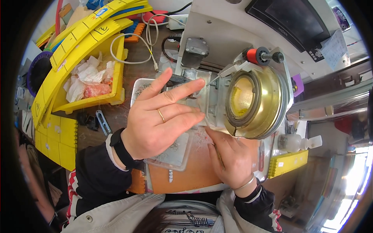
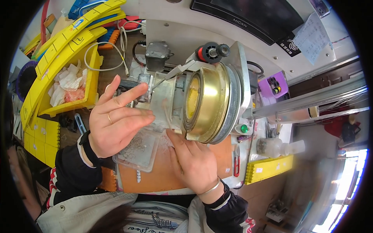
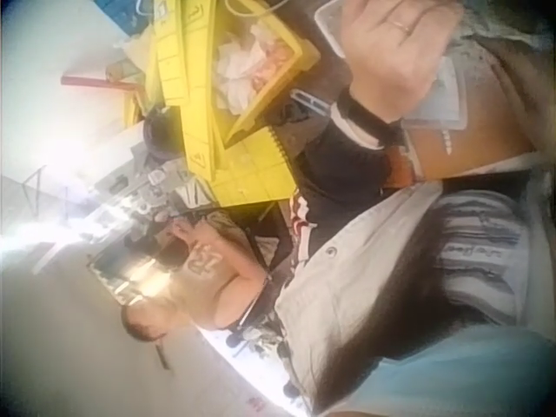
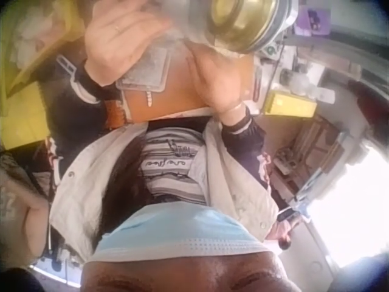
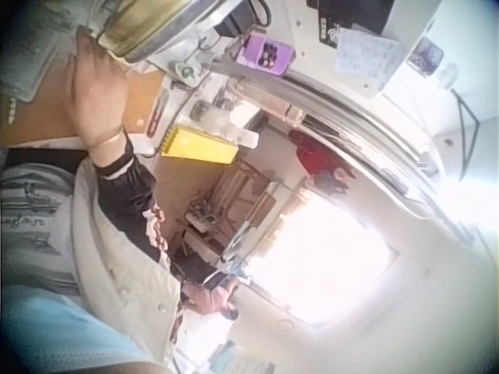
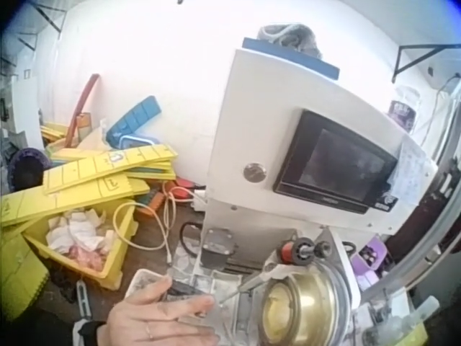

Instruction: Manually assembling small electronic parts using tweezers, adhesive, and a specialized machine at a workbench.

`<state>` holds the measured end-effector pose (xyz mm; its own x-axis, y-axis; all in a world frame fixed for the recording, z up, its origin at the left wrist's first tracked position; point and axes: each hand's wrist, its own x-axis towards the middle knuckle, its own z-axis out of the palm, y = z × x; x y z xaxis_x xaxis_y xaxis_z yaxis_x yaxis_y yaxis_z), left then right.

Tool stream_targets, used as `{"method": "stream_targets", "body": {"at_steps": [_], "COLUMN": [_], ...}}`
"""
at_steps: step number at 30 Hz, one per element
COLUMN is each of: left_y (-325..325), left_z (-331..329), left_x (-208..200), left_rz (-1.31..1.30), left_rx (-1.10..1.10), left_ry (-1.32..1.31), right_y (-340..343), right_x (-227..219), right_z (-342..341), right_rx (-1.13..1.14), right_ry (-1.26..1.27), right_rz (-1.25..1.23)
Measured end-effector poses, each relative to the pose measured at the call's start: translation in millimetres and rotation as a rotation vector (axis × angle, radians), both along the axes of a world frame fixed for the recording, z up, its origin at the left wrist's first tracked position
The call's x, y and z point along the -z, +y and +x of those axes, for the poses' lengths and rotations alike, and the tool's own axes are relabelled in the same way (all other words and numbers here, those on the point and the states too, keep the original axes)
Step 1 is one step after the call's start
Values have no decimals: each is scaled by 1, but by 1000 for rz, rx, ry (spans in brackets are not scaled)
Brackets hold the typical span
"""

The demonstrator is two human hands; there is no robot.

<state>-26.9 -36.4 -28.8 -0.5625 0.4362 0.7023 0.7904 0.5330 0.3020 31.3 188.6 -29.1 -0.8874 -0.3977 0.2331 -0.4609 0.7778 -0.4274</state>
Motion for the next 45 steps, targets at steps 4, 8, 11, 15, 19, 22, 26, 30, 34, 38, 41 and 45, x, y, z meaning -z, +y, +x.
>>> {"method": "stream_targets", "body": {"at_steps": [4,8,11,15,19,22,26,30,34,38,41,45], "left_y": [0,-1,-2,-4,-5,-5,-6,-5,-6,-7,-6,-4], "left_z": [-1,0,0,0,-1,-2,-1,-2,-2,-2,-2,-4], "left_x": [0,-1,-3,-4,-3,-3,-3,-2,-3,-3,-3,-4], "left_rz": [21,34,29,26,41,47,55,57,71,92,110,95], "left_rx": [23,32,42,65,70,76,75,77,87,99,122,120], "left_ry": [-10,-12,-19,-13,-17,-16,-17,-23,-26,-28,-29,-11], "right_y": [7,4,8,7,21,22,17,8,4,11,7,-3], "right_x": [0,2,0,0,-8,-15,-19,-22,-21,-20,-3,5], "right_z": [2,5,11,16,28,36,32,18,10,18,23,25], "right_rx": [-91,-125,-132,-144,-140,-105,-78,-96,-115,-105,-117,-24], "right_ry": [56,51,13,7,134,191,279,314,270,237,71,-88], "right_rz": [-123,-107,-157,-99,-143,-171,-206,-173,-159,-186,-30,156]}}
